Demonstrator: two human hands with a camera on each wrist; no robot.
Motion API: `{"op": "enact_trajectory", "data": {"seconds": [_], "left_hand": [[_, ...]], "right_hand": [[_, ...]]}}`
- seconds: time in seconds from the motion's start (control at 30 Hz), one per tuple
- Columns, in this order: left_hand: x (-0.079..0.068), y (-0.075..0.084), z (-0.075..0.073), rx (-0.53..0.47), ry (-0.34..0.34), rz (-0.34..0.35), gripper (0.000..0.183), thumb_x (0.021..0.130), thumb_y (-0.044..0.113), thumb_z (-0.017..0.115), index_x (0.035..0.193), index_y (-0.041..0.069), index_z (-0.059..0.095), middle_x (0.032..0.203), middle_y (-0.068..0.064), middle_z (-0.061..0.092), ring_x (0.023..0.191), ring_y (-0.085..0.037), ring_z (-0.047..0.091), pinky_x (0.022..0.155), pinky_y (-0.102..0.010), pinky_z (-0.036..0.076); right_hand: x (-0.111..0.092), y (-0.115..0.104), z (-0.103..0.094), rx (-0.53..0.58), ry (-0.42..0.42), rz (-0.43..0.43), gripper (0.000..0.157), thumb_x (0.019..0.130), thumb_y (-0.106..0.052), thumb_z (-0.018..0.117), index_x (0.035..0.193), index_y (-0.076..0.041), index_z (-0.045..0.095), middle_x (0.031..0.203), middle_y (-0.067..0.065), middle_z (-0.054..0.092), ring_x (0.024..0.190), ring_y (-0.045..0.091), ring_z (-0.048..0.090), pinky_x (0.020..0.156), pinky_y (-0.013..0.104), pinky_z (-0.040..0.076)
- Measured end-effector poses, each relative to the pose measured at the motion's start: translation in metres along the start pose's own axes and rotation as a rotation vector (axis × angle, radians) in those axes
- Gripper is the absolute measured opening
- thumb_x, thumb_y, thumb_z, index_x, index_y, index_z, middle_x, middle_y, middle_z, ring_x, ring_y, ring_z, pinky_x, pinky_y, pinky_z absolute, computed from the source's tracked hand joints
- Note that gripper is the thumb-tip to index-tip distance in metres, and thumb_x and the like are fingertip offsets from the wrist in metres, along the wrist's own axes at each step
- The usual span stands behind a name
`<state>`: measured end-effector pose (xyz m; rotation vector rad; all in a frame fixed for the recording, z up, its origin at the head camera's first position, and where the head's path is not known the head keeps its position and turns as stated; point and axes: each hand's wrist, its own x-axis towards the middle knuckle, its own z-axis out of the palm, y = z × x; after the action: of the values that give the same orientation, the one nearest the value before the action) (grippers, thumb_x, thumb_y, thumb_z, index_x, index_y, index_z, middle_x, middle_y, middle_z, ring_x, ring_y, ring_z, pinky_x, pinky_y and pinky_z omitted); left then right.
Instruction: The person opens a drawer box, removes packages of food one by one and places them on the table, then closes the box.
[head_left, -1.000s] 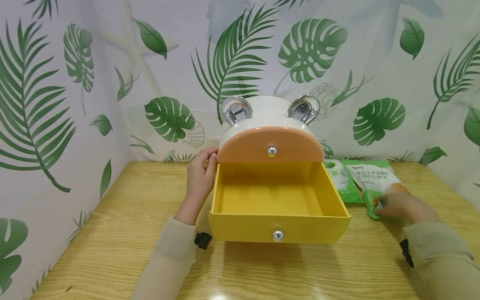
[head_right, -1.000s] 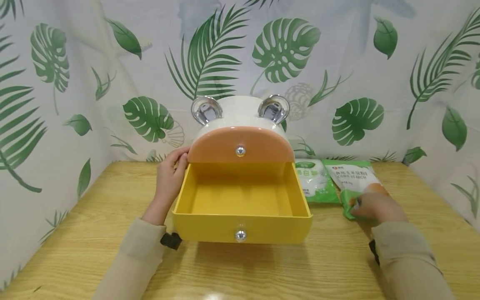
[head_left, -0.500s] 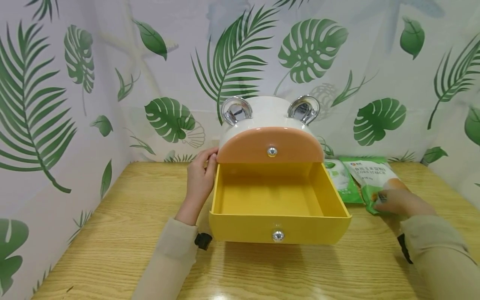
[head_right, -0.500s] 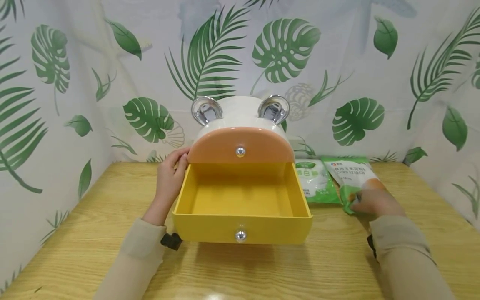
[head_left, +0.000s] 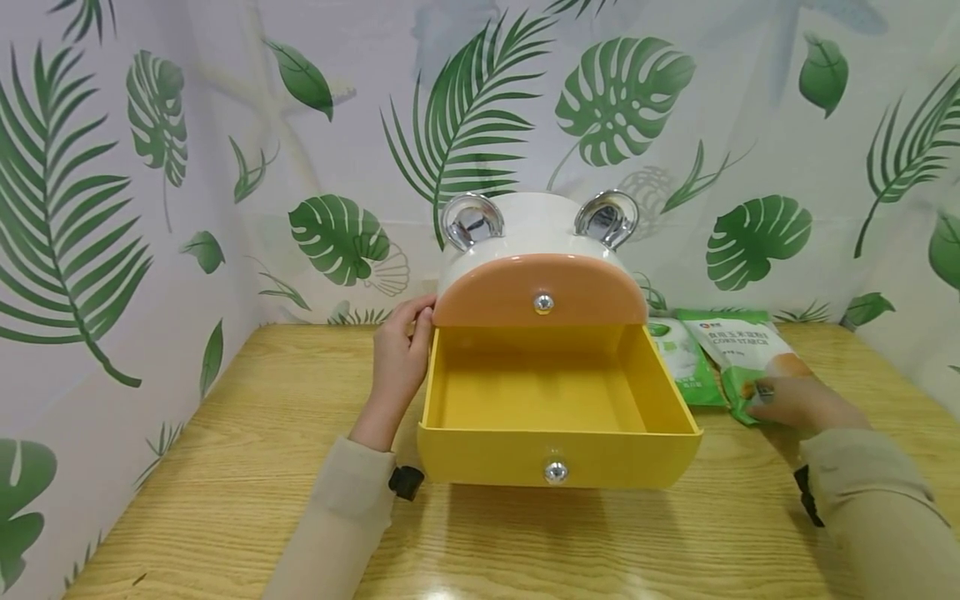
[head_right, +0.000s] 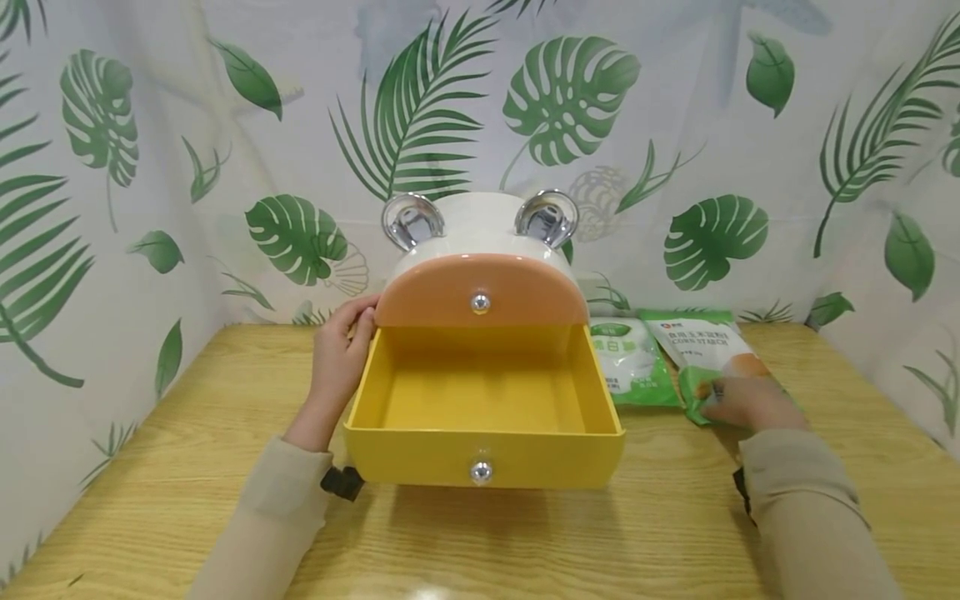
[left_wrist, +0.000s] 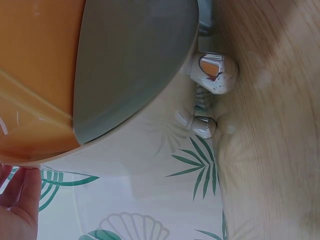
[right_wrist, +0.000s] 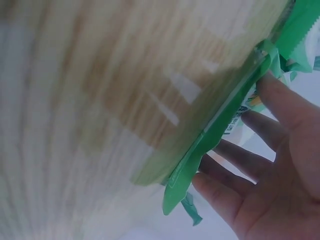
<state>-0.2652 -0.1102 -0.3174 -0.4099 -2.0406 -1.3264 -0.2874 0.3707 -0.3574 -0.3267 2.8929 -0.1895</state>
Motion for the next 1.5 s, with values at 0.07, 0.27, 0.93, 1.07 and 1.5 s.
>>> {"op": "enact_trajectory", "data": {"seconds": [0.07, 0.27, 0.93, 1.07, 1.5], "left_hand": [[0.000, 0.000, -0.001, -0.001, 0.000, -0.002, 0.023, 0.091, 0.007, 0.048, 0.107, -0.005, 0.060, 0.103, -0.017, 0.060, 0.095, -0.026, 0.056, 0.072, -0.038, 0.050], [0.000, -0.001, -0.002, -0.005, 0.002, -0.002, 0.023, 0.091, 0.007, 0.048, 0.106, -0.005, 0.060, 0.103, -0.016, 0.060, 0.093, -0.026, 0.056, 0.071, -0.038, 0.051], [0.000, 0.000, -0.001, -0.001, -0.001, 0.011, 0.022, 0.091, 0.006, 0.048, 0.106, -0.005, 0.060, 0.103, -0.017, 0.060, 0.093, -0.027, 0.056, 0.070, -0.038, 0.051], [0.000, 0.000, -0.002, -0.001, 0.001, 0.008, 0.022, 0.091, 0.006, 0.048, 0.105, -0.006, 0.060, 0.103, -0.017, 0.060, 0.093, -0.028, 0.056, 0.070, -0.038, 0.051], [0.000, 0.001, -0.001, -0.002, 0.002, 0.007, 0.023, 0.091, 0.006, 0.048, 0.106, -0.005, 0.060, 0.104, -0.018, 0.059, 0.094, -0.028, 0.056, 0.070, -0.038, 0.051]], "right_hand": [[0.001, 0.002, 0.001, 0.022, 0.006, -0.013, 0.067, 0.078, -0.030, 0.063, 0.111, 0.023, 0.041, 0.098, 0.041, 0.049, 0.090, 0.054, 0.045, 0.075, 0.056, 0.039], [0.003, 0.010, 0.006, 0.075, 0.037, -0.045, 0.069, 0.076, -0.027, 0.066, 0.110, 0.026, 0.038, 0.102, 0.044, 0.045, 0.094, 0.057, 0.042, 0.077, 0.058, 0.037], [-0.032, -0.017, -0.006, 0.301, 0.167, 0.021, 0.065, 0.092, -0.035, 0.045, 0.125, 0.016, 0.025, 0.116, 0.044, 0.033, 0.100, 0.057, 0.035, 0.072, 0.056, 0.040], [-0.034, -0.027, -0.012, 0.318, 0.194, 0.043, 0.066, 0.092, -0.037, 0.042, 0.126, 0.018, 0.026, 0.119, 0.043, 0.032, 0.102, 0.056, 0.035, 0.072, 0.056, 0.041], [-0.046, -0.061, -0.033, 0.357, 0.396, 0.037, 0.066, 0.089, -0.040, 0.047, 0.126, 0.014, 0.032, 0.119, 0.037, 0.039, 0.102, 0.051, 0.041, 0.072, 0.057, 0.041]]}}
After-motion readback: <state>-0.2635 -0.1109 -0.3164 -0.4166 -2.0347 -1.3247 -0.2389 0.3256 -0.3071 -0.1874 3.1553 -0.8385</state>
